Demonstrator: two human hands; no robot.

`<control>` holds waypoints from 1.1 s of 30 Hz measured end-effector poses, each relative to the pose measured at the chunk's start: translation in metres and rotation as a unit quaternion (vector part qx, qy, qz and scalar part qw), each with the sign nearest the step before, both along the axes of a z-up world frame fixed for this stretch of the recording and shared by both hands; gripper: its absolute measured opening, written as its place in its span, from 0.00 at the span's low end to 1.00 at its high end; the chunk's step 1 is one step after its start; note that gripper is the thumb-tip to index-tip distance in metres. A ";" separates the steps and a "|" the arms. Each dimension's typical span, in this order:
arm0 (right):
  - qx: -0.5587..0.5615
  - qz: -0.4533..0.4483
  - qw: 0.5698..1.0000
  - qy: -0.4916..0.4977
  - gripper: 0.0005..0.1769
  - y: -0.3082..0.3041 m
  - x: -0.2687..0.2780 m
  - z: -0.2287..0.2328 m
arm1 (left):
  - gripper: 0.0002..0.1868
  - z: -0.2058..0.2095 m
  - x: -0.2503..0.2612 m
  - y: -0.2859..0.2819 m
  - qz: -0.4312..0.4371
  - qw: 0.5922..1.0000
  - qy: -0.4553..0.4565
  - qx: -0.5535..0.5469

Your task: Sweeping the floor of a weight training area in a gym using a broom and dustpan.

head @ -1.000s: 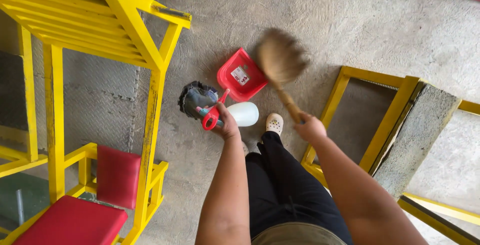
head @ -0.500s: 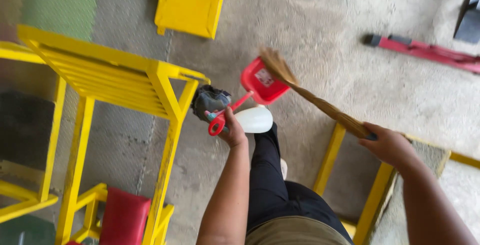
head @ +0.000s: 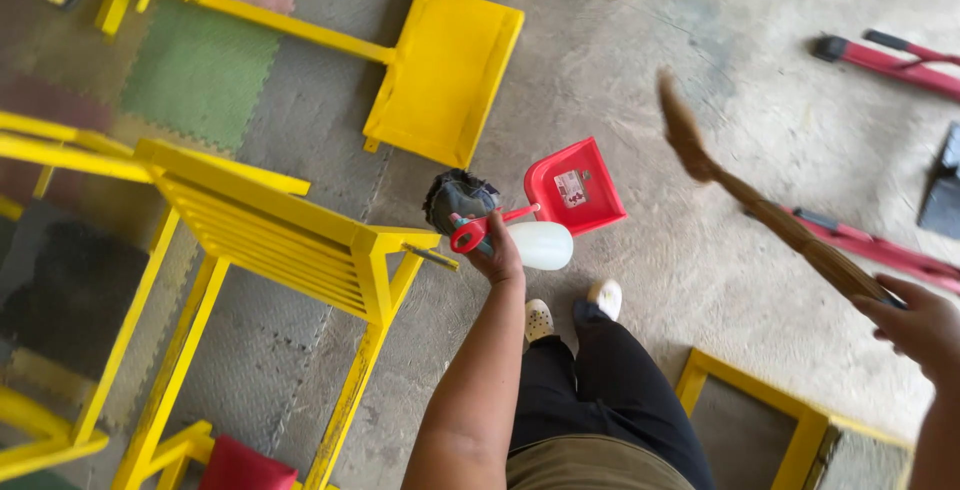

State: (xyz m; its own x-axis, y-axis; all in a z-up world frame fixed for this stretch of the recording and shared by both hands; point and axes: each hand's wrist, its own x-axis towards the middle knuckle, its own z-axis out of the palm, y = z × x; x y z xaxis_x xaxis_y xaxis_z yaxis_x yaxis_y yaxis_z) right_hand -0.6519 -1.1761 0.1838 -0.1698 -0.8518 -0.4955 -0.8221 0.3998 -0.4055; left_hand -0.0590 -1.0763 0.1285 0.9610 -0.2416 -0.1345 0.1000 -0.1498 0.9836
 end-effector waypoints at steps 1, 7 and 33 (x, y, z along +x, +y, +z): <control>0.002 0.015 1.000 -0.001 0.38 -0.010 -0.010 -0.018 | 0.46 -0.008 0.002 -0.001 0.015 1.000 -0.001 0.002; -0.015 -0.067 0.997 -0.024 0.26 -0.117 -0.034 -0.119 | 0.46 -0.074 0.027 -0.010 0.045 0.995 -0.064 0.064; 0.275 0.520 0.808 0.031 0.35 -0.222 0.436 0.002 | 0.40 -0.009 0.050 -0.071 0.270 0.953 -0.039 0.132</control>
